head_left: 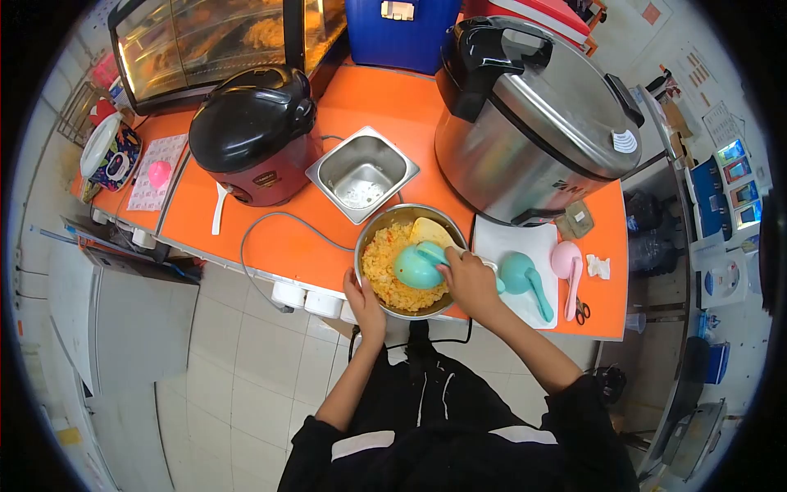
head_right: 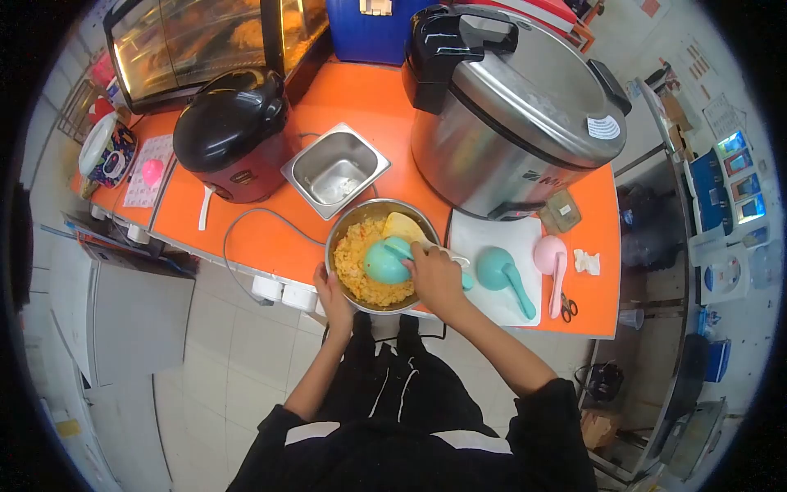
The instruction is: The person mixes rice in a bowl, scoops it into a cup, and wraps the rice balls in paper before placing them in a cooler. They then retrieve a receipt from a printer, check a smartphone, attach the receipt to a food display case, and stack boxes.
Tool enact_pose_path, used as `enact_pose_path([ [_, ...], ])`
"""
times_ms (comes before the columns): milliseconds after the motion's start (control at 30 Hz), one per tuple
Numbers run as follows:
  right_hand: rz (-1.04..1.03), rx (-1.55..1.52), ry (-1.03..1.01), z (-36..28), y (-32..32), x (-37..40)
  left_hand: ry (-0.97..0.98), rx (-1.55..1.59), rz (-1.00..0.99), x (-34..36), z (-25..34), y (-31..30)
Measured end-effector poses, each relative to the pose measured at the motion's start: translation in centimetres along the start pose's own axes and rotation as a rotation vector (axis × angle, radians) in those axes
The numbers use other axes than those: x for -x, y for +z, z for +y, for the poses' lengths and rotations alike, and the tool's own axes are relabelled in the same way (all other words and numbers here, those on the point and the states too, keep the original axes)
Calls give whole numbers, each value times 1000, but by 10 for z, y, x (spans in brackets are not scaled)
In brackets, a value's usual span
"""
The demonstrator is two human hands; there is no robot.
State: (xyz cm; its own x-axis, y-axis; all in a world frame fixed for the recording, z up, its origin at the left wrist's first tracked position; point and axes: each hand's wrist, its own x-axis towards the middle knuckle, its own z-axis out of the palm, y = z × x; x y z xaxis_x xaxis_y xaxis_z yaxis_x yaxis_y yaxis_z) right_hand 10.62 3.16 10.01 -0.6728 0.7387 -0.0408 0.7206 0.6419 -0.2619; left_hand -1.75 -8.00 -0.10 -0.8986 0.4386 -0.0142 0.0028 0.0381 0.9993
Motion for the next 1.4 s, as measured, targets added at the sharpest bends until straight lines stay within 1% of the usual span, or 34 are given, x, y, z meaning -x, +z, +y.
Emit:
enact_pose_path([
  [67,146,291,-102,-1,15,-5,-33,56,-20,-3,-9,9],
  [100,140,296,-101,-2,21,-7,-61,104,-42,-4,-10,12],
  [133,159,293,-121,-2,26,-7,-88,73,18,-3,-10,15],
  [167,175,291,-141,-1,31,-6,-97,75,16,-5,-11,17],
  [200,166,293,-138,-1,31,-3,-73,80,42,-5,-12,18],
  [267,55,156,-91,-1,29,5,-57,83,64,-4,-14,19],
  [300,51,159,-88,-1,28,8,-67,112,76,-3,-12,20],
  [367,37,77,-20,-2,27,15,-81,139,91,-2,-8,22],
  [400,34,76,-20,-4,27,20,-107,199,98,-2,-5,24],
  [467,-84,117,35,-11,28,31,-134,260,104,-1,1,23],
  [533,-66,93,44,-19,28,35,-214,453,64,-2,9,23],
  [567,-50,66,50,-22,26,36,-213,453,61,-3,13,24],
  [600,-49,63,57,-24,21,36,-245,525,52,-4,16,23],
  [633,-74,59,14,-25,14,33,-277,597,45,-4,19,24],
  [667,-97,54,-29,-24,10,29,-276,594,38,-6,21,25],
  [700,-93,49,-22,-21,8,24,-272,612,40,-9,22,25],
  [733,-119,16,-84,-15,6,18,-268,631,41,-12,24,27],
  [800,-205,-75,-193,3,11,0,-284,584,44,-18,29,28],
  [833,-200,-79,-189,2,0,-13,-298,541,57,-20,31,29],
  [900,-776,-213,-26,-1,-19,-42,-299,536,61,-25,33,31],
  [933,-770,-217,-27,4,-18,-58,-304,539,73,-27,34,31],
  [1000,-1162,-206,38,16,-9,-86,-303,510,70,-28,32,31],
  [1033,-1156,-210,33,23,-6,-97,-304,482,67,-29,28,30],
  [1100,-1642,-473,389,33,-8,-109,-279,500,52,-28,21,26],
  [1167,-1648,-503,390,46,-21,-105,-256,523,35,-27,11,22],
  [1233,-1466,-727,554,57,-32,-91,-160,516,8,-23,3,14],
  [1267,-1458,-848,531,69,-27,-83,-163,516,6,-22,-2,11],
  [1300,-1456,-849,534,71,-27,-71,-129,468,-20,-23,-6,8],
  [1367,-1114,-1177,602,66,-25,-40,-90,423,-47,-23,-5,4],
  [1400,-1050,-1296,656,59,-23,-28,-41,254,-52,-21,0,1],
])
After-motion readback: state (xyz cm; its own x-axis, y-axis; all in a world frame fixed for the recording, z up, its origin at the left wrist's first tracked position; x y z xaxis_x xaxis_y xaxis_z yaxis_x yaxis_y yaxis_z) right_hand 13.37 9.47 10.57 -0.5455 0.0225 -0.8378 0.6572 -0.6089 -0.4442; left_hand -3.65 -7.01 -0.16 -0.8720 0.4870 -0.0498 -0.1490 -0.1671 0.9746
